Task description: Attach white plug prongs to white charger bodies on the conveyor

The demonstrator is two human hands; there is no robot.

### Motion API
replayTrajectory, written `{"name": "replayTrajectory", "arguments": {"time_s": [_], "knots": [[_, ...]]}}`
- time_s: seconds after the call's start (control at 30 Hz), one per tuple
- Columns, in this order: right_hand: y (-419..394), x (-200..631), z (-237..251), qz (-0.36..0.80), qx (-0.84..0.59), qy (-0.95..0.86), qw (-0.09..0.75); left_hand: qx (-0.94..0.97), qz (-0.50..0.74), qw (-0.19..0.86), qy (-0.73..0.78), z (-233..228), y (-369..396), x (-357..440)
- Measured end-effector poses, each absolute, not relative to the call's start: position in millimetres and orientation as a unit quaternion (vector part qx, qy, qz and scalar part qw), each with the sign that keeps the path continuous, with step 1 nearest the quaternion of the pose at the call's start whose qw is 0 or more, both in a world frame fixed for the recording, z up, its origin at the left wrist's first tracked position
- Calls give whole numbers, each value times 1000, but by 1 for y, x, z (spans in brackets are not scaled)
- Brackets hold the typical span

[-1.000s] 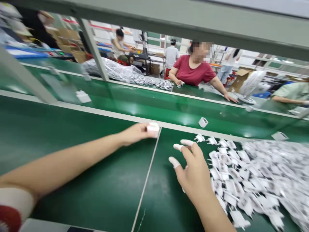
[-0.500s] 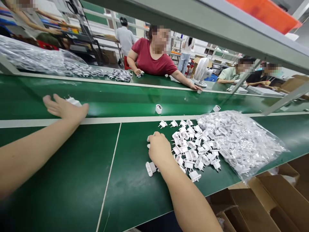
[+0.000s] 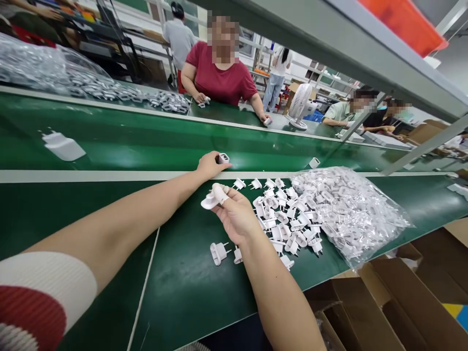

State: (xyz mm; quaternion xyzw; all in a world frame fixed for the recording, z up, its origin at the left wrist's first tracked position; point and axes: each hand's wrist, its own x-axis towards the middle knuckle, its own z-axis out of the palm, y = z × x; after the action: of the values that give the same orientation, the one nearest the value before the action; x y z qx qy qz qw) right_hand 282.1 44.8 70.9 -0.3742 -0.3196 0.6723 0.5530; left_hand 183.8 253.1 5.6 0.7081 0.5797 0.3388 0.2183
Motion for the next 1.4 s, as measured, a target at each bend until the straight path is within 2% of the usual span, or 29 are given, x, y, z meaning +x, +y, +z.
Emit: {"name": "replayTrajectory", "arguments": {"time_s": [0.13, 0.3, 0.4, 0.5, 0.6, 0.8, 0.93, 1.1, 1.23, 1.4], "knots": [[43, 283, 74, 711, -350, -271, 546, 744, 354, 224, 520, 7, 210, 146], [41, 278, 73, 728, -396, -234, 508, 805, 296, 266, 439, 4, 109, 69], [39, 272, 70, 689, -464, -297, 470, 839, 211, 303, 400, 1, 57, 34], [38, 265, 66, 641, -519, -357, 438, 823, 219, 326, 411, -1, 28, 21], [37, 261, 62, 618, -538, -402, 409, 797, 270, 326, 431, 0, 20, 24], [33, 253, 60, 611, -455, -500, 411, 802, 295, 347, 386, 1, 24, 25], [29, 247, 52, 516, -475, -572, 425, 793, 302, 358, 389, -2, 26, 20], [20, 244, 50, 395, -479, -675, 400, 795, 317, 374, 357, -5, 30, 19], [15, 245, 55, 342, -454, -719, 401, 791, 321, 377, 360, -5, 32, 21], [13, 242, 54, 242, -421, -799, 356, 786, 328, 373, 367, -5, 31, 21]]}}
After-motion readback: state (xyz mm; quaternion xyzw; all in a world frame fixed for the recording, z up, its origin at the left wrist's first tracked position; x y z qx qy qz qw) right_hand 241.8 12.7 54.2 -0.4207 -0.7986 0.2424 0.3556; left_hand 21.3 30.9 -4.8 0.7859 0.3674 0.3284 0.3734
